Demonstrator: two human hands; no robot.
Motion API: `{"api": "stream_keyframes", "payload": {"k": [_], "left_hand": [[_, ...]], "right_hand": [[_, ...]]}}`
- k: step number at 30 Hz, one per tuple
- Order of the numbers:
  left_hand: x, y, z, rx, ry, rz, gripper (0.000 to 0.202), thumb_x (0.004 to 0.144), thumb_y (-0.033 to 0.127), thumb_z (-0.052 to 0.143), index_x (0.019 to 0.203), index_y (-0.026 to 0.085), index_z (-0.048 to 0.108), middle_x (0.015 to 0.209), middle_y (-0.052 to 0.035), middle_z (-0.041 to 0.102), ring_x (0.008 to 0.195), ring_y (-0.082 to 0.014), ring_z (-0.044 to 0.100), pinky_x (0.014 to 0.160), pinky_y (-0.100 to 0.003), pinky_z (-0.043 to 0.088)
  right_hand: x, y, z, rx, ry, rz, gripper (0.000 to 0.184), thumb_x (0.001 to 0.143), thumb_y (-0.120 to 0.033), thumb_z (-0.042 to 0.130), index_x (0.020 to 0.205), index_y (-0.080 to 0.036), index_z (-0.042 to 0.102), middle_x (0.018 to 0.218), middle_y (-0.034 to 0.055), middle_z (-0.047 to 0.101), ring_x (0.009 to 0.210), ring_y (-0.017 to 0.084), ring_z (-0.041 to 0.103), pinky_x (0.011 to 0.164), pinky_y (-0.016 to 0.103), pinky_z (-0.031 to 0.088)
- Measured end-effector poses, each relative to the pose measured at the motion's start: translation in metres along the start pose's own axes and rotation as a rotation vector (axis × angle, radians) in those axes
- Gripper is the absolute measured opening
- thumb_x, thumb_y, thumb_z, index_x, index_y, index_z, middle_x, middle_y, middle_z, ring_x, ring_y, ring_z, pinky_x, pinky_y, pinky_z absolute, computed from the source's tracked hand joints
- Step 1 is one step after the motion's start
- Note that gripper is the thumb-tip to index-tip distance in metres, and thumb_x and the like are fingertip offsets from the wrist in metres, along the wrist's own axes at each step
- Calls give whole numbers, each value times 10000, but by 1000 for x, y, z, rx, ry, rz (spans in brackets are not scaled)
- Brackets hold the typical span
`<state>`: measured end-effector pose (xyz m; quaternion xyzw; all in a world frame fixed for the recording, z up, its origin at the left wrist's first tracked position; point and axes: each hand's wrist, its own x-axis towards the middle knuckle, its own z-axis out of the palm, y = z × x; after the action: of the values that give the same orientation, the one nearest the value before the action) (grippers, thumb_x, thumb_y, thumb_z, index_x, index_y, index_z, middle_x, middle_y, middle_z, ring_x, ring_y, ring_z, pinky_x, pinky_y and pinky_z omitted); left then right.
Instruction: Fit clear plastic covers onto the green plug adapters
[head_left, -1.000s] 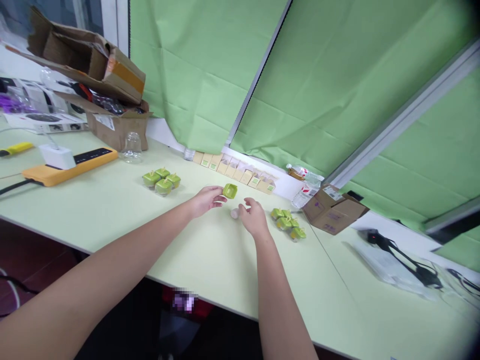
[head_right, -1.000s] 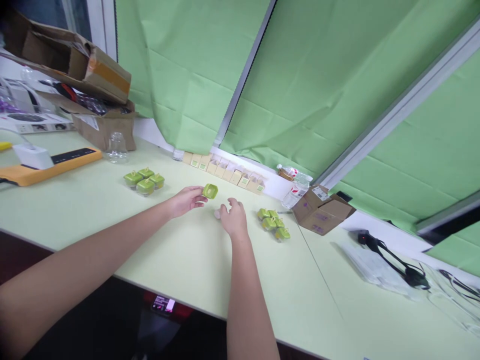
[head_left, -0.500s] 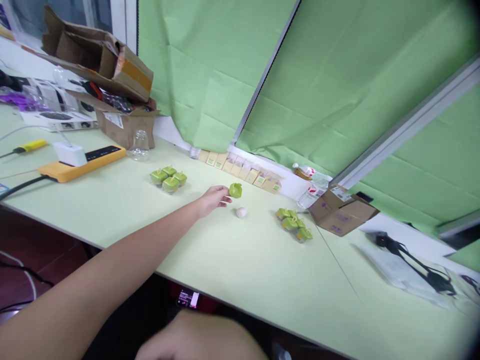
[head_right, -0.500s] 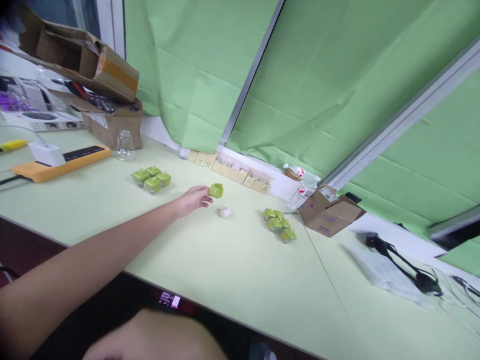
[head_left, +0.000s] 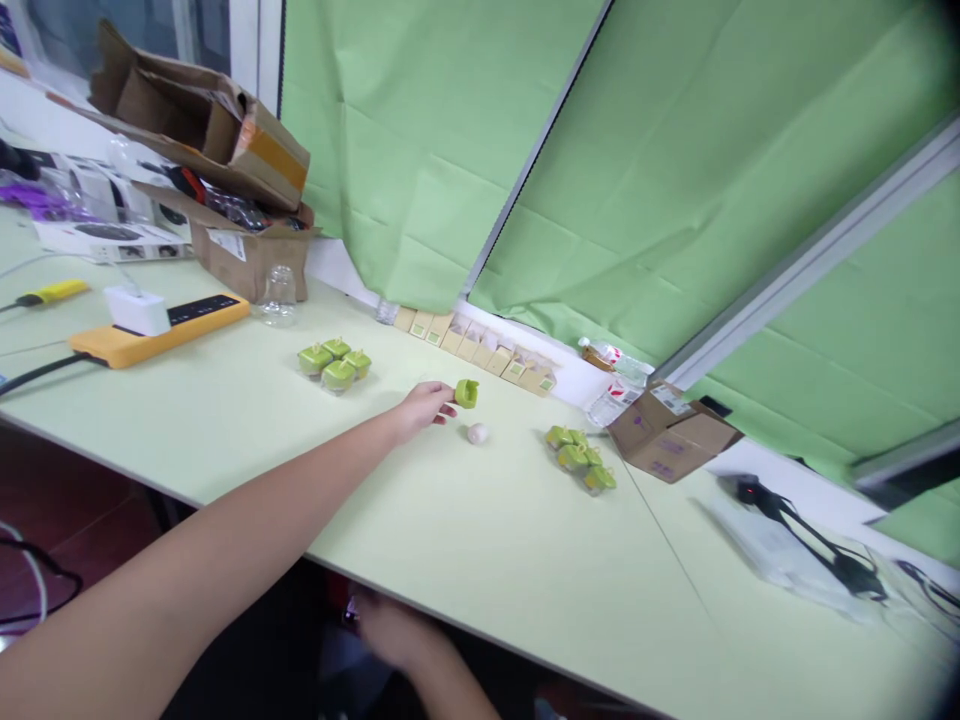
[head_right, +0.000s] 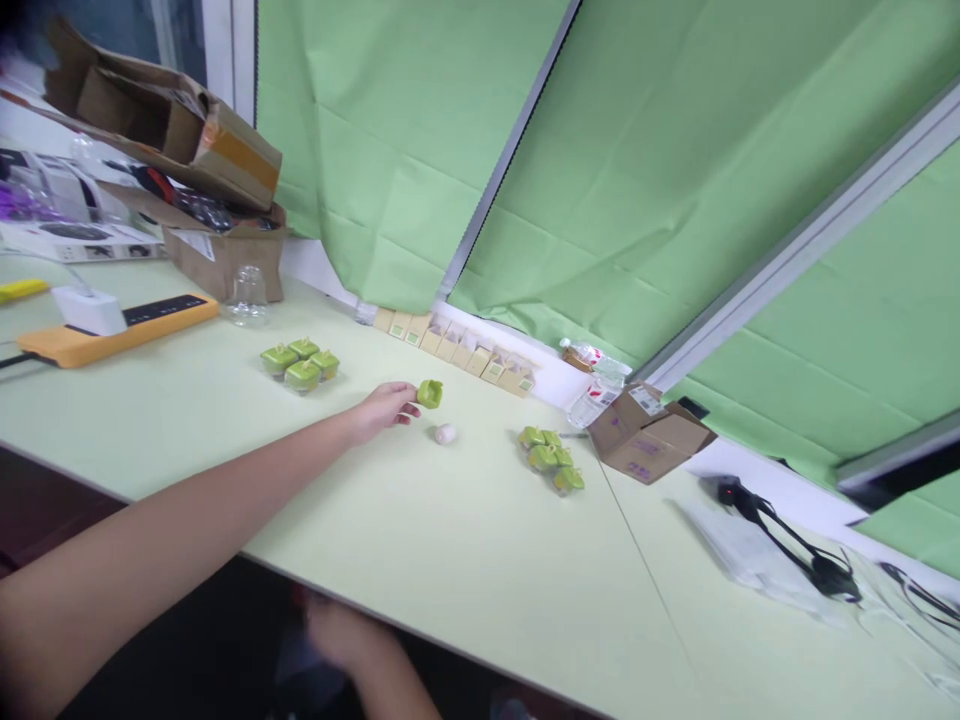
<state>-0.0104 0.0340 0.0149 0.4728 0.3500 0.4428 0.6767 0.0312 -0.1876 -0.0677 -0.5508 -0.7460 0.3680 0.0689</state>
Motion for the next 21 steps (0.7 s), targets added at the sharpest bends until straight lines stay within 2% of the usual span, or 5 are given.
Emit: {"api": "stream_keyframes", "payload": {"k": [5, 9, 13, 17, 21], "left_hand": [[-1, 1, 1, 13, 92, 86, 137, 748, 272, 643, 757, 156, 572, 937, -88, 697, 646, -117, 626, 542, -228, 447], [-2, 1, 1, 37, 132, 154, 117, 774, 247, 605, 720, 160, 548, 785, -49, 659, 623, -119, 620, 525, -222, 434], [0, -1, 0, 91, 141, 188, 121, 769, 252, 610, 711, 165, 550, 705, -26, 626, 608, -125, 617, 517, -220, 427], [2, -1, -1, 96, 150, 208, 125, 760, 263, 618, 707, 171, 553, 713, -27, 631, 607, -129, 618, 509, -225, 422], [1, -2, 0, 117, 146, 211, 132, 758, 272, 623, 708, 171, 554, 750, -29, 641, 598, -122, 613, 500, -225, 413]], "right_hand": [[-38, -55, -26, -6, -516, -342, 223, 828, -398, 637, 1029, -320, 696, 931, -38, 732, 778, 138, 668, 693, 205, 486], [-17, -53, -133, 140, 80, -365, 283, 930, -400, 462, 1052, -244, 665, 884, 10, 706, 793, 155, 653, 736, 252, 489], [37, 13, -201, -97, 861, -53, 296, 923, -387, 461, 971, -186, 674, 857, 88, 667, 861, 226, 606, 824, 346, 458], [61, 63, -197, -319, 868, 109, 289, 927, -369, 465, 907, -167, 670, 920, 145, 634, 941, 256, 585, 899, 369, 414], [59, 66, -184, -262, 816, 60, 274, 900, -379, 499, 989, -182, 666, 951, 104, 612, 845, 204, 591, 839, 319, 438]]}}
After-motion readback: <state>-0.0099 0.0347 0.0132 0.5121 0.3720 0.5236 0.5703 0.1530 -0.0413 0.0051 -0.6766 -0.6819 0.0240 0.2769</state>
